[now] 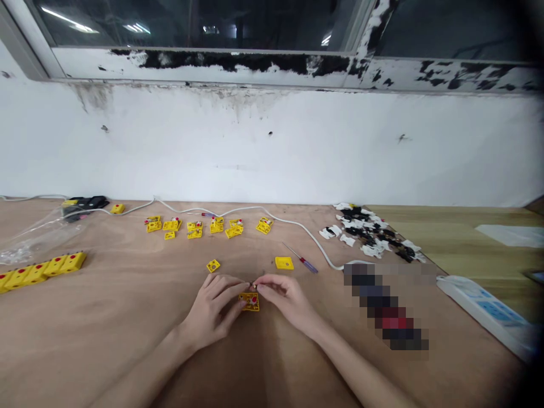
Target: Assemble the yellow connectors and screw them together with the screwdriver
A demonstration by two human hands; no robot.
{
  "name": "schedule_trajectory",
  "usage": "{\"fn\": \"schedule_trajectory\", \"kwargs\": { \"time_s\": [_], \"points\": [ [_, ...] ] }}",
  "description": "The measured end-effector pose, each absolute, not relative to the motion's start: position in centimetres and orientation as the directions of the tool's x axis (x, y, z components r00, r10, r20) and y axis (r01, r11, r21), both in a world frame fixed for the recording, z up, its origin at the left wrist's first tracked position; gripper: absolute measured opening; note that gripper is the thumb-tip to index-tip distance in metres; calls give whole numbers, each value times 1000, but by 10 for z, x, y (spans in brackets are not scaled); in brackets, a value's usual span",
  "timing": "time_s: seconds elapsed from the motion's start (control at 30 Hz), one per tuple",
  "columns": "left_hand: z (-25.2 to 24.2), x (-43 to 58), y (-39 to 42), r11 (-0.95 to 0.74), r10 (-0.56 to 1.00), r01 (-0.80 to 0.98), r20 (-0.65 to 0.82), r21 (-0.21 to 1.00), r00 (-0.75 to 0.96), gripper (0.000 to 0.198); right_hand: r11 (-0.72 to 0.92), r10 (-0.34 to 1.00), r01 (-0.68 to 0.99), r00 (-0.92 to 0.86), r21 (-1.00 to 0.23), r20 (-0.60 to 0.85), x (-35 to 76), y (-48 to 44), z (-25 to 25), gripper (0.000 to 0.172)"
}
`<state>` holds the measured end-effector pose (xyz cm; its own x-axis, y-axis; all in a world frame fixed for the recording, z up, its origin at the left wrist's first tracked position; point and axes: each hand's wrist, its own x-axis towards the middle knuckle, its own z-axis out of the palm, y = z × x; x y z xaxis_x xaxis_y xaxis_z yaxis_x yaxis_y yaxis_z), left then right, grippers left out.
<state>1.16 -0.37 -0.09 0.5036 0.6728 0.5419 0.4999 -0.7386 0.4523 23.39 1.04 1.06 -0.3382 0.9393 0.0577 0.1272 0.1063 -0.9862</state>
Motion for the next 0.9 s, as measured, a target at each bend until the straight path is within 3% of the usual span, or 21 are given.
{"fn": "schedule_trajectory", "kwargs": {
  "time_s": [0.17,0.3,0.47,0.63,0.77,0.9],
  "points": [
    [-2,12,-7,-824,559,419,674,382,484,39,21,898,103,-440,-994,-27,223,-4,14,30],
    [-5,13,-7,-828,549,381,729,411,408,37,-22,909,71,-413,-997,-49,220,-7,11,35],
    [-6,16,-9,-812,576,352,733,465,362,27,-8,928,16,-371,-1000,-13,216,-8,7,34],
    [-4,19,-13,-784,617,365,695,502,370,26,49,914,68,-405,-996,17,213,-11,4,37],
    [-3,20,-11,-753,657,333,669,567,347,21,198,941,268,-320,-943,106,219,-5,4,37],
    [-8,11,1,-666,739,437,614,605,277,14,345,919,652,-88,-675,385,256,23,4,20]
  ]
}}
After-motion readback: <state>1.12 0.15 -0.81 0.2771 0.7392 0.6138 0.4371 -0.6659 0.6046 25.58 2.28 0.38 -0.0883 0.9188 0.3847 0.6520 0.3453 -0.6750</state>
